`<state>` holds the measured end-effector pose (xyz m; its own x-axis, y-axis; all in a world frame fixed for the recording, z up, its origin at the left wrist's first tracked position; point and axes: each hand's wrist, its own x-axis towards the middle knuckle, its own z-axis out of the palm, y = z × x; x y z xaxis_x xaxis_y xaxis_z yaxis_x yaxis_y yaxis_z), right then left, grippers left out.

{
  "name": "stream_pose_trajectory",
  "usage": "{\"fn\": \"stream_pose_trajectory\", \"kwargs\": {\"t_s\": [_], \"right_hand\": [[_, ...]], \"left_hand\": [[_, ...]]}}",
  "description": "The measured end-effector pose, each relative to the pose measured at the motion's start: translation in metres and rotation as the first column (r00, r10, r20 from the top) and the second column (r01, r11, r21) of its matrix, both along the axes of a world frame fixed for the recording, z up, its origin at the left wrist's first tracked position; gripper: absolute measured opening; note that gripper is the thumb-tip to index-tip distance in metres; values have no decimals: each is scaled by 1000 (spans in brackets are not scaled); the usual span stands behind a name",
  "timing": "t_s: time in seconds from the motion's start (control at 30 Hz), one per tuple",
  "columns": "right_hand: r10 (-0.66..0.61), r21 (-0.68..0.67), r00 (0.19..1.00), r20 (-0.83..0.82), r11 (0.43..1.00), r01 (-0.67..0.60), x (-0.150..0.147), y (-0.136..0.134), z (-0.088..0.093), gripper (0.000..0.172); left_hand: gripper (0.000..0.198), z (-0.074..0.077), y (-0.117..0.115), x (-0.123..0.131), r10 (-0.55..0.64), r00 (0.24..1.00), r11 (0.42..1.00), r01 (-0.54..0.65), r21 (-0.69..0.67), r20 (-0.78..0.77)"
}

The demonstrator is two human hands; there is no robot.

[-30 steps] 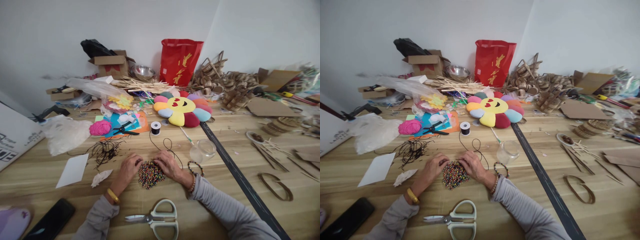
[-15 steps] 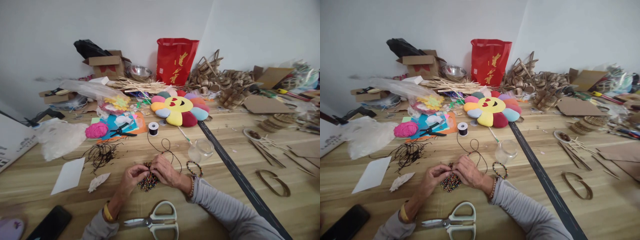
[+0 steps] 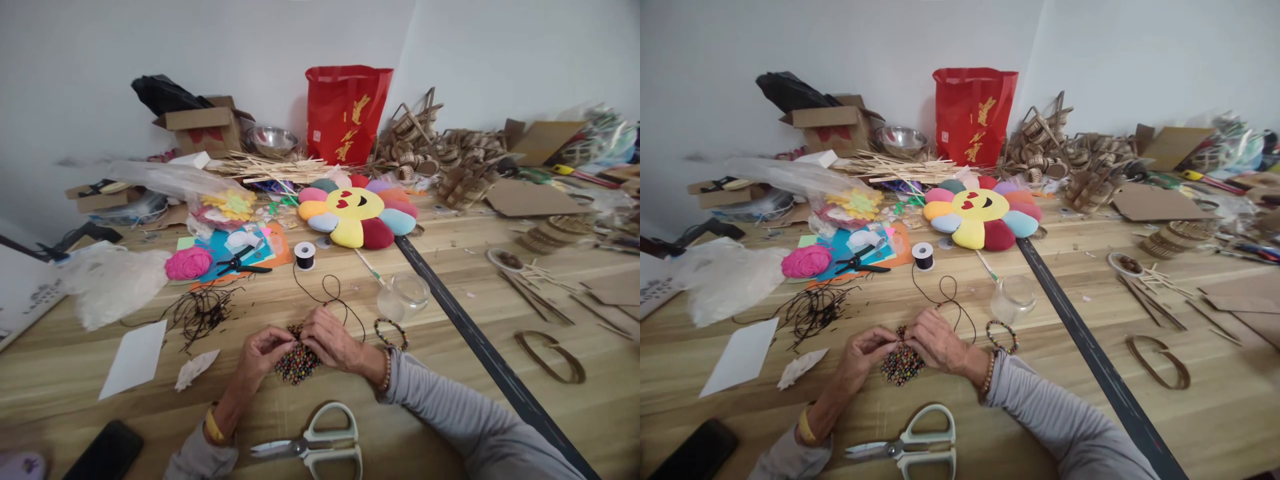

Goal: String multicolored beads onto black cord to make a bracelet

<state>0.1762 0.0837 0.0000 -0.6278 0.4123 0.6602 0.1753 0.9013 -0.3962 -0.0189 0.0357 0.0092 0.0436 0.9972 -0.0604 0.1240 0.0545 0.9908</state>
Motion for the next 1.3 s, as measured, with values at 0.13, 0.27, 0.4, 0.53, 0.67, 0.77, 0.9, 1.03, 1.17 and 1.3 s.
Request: {"fn": "stream_pose_trajectory", "kwargs": {"t_s": [0.13, 0.27, 0.4, 0.53, 0.67, 0.77, 0.9, 1.03, 1.17, 1.3], "right_hand": [[1, -2, 1000, 8, 1000, -1, 0, 0, 2, 11], [-5, -1, 1000, 6, 1000, 5, -1, 0, 1, 13], [2, 9, 1000, -2, 1000, -2, -1, 0, 2, 13], [7, 15, 1000, -5, 1000, -7, -1, 1, 5, 14], [3, 30, 1000, -14, 1000, -2, -2, 1, 5, 14], [-4, 39, 1000, -8, 999, 4, -2, 1, 4, 15], [-3, 47, 1000, 1, 999, 3, -2, 0, 5, 15], [7, 41, 1000, 11, 999, -8, -2, 0, 6, 14], [23, 40, 999, 29, 999, -24, -2, 0, 5, 14], [37, 50, 999, 17, 998, -38, -2, -1, 6, 15]], "left_hand": [[21, 0, 0, 0, -5, 1000, 1000, 5, 21, 10], [17, 1, 0, 1, -9, 999, 1000, 8, 26, 34], [17, 3, 0, 1, -5, 999, 1000, 5, 22, 31], [15, 2, 1, 1, -6, 999, 1000, 5, 22, 47], [13, 3, 1, 1, -6, 998, 1000, 5, 23, 57], [12, 4, 1, 2, -8, 998, 1000, 6, 19, 70], [10, 3, 1, 2, -1, 997, 1000, -1, 21, 79], [9, 0, 1, 2, -3, 996, 1000, 1, 20, 85], [10, -3, 1, 2, 9, 995, 1000, -9, 8, 97], [11, -5, 0, 2, 5, 996, 1000, -3, -16, 92]]}}
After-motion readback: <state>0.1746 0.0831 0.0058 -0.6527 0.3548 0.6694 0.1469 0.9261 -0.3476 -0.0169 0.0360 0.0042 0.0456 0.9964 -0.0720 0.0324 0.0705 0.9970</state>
